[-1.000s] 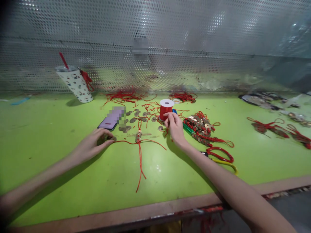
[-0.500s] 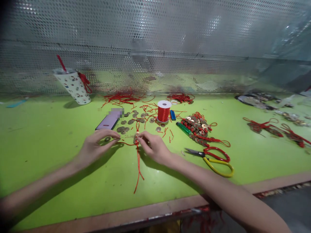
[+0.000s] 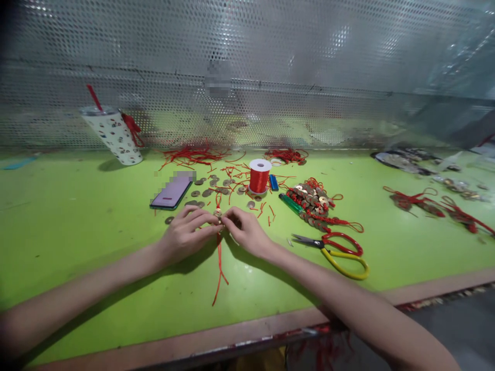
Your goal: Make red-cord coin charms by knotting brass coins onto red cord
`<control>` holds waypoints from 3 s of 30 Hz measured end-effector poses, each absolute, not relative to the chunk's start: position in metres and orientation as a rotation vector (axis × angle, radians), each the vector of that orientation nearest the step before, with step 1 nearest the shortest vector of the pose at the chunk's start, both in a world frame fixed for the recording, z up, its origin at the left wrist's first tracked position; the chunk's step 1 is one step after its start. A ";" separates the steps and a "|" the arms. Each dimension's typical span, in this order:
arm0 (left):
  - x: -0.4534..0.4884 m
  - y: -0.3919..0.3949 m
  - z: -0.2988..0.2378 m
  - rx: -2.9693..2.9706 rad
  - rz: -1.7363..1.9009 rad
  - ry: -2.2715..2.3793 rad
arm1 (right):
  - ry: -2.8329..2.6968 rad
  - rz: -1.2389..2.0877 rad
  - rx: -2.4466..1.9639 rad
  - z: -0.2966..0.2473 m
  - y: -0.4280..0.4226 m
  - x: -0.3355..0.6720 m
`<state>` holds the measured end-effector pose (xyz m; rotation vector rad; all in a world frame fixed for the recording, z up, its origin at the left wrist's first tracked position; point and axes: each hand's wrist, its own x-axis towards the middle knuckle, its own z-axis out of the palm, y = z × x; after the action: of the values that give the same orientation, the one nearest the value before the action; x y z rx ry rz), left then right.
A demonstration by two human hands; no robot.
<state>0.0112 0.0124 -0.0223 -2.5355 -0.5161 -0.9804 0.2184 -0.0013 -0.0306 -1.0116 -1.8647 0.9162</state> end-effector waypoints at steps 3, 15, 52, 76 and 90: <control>0.003 0.021 -0.019 -2.736 -0.891 -0.455 | -1.839 0.874 -1.043 -0.033 0.001 0.218; -0.009 0.012 -0.014 -2.783 -0.699 -0.051 | -1.914 0.644 -0.989 -0.036 -0.001 0.222; 0.004 0.023 -0.035 -2.773 -0.864 -0.272 | -2.148 0.450 -1.007 -0.045 0.001 0.215; 0.027 -0.033 -0.009 -3.531 -1.677 -1.629 | -2.124 0.520 -0.955 -0.043 -0.001 0.217; 0.021 -0.003 -0.016 -3.146 -2.186 -2.144 | -2.147 0.517 -0.928 -0.040 0.000 0.223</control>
<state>0.0208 -0.0026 -0.0164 -3.1464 -2.1445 -2.1864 0.2228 0.0004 -0.0398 -0.9276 -2.1466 0.5168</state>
